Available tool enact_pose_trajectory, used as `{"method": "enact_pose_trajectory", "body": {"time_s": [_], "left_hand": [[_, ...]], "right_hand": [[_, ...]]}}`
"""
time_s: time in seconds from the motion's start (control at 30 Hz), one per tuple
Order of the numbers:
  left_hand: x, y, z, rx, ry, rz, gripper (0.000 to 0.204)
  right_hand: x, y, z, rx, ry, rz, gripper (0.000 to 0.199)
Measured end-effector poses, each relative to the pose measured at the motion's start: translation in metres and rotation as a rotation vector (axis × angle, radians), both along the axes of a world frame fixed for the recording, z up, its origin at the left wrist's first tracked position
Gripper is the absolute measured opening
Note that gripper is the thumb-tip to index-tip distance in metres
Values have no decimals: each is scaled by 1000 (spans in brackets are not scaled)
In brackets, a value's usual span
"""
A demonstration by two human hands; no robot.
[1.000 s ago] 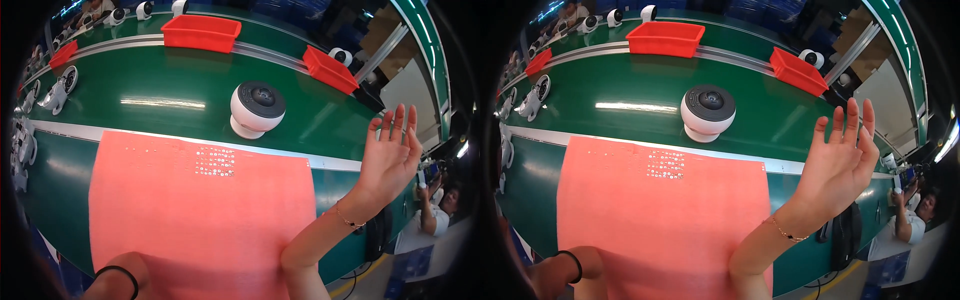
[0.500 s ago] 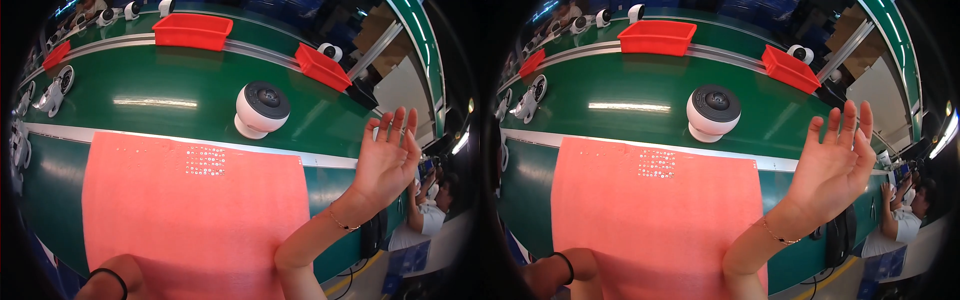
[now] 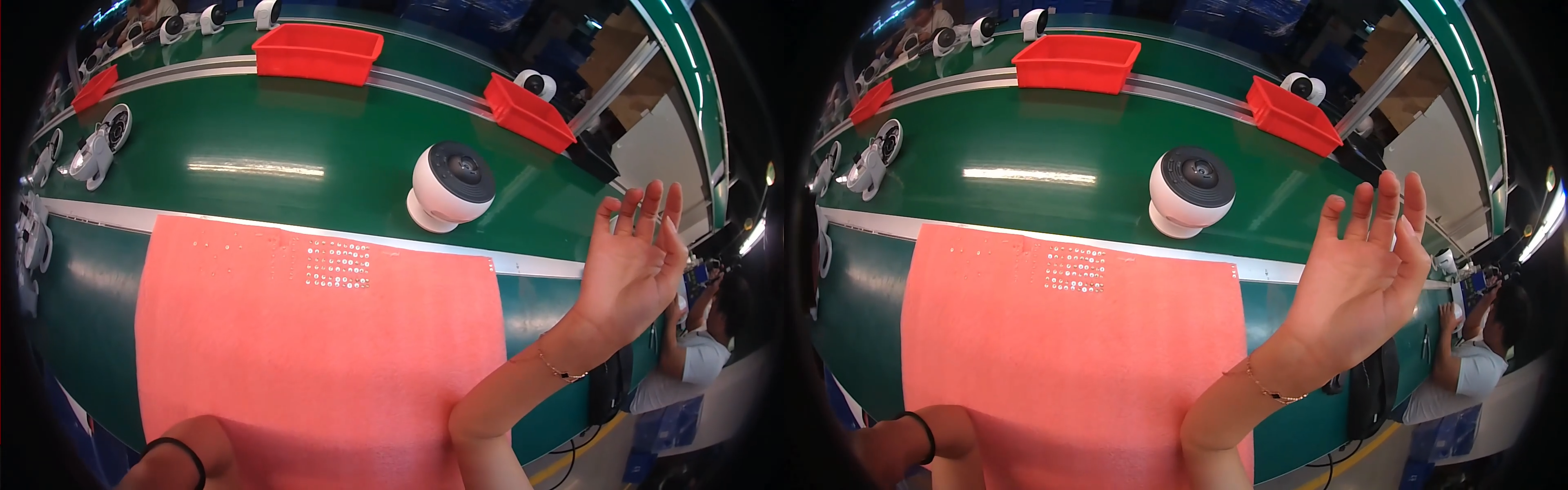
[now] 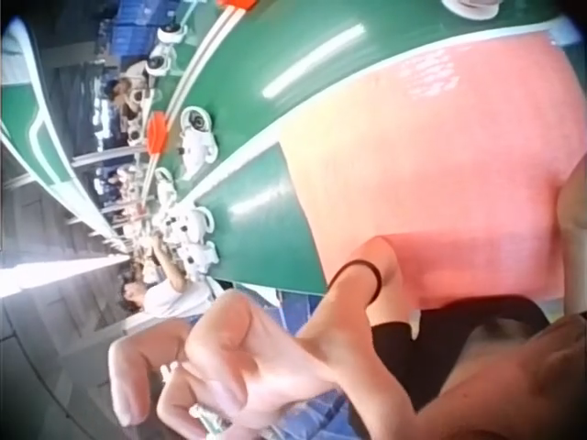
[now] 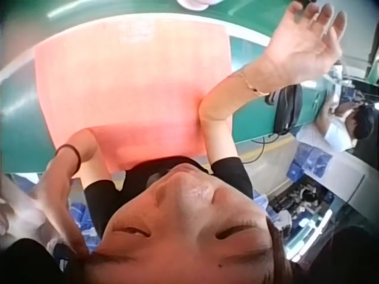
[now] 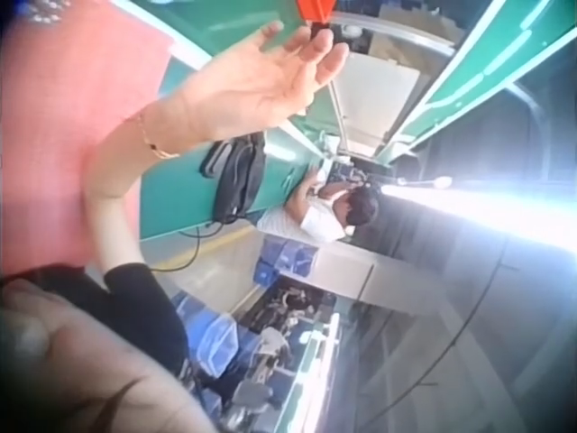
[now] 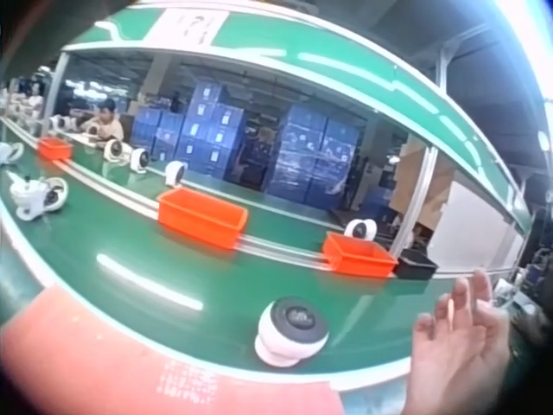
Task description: Assembling the internal components and housing for dome security cameras on an assembly line.
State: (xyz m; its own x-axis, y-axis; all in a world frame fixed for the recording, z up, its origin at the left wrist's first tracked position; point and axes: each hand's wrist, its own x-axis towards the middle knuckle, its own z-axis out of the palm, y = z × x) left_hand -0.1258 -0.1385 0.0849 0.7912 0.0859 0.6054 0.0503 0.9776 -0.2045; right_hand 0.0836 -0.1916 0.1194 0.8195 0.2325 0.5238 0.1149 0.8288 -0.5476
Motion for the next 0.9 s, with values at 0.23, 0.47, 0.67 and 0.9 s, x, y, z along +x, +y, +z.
{"method": "enact_pose_trajectory", "body": {"time_s": [0.23,0.47,0.67,0.9], "left_hand": [[33,-20,9,-80,-32,-199,16],[77,-45,22,-157,-59,-416,15],[121,-68,36,-235,-72,-579,15],[169,-63,55,-354,-62,-743,17]], "right_hand": [[-1,-2,1,6,-12,0,43],[-3,-2,1,-4,-20,23,42],[-1,-36,11,141,-97,108,35],[8,-72,10,393,-240,-65,11]]}}
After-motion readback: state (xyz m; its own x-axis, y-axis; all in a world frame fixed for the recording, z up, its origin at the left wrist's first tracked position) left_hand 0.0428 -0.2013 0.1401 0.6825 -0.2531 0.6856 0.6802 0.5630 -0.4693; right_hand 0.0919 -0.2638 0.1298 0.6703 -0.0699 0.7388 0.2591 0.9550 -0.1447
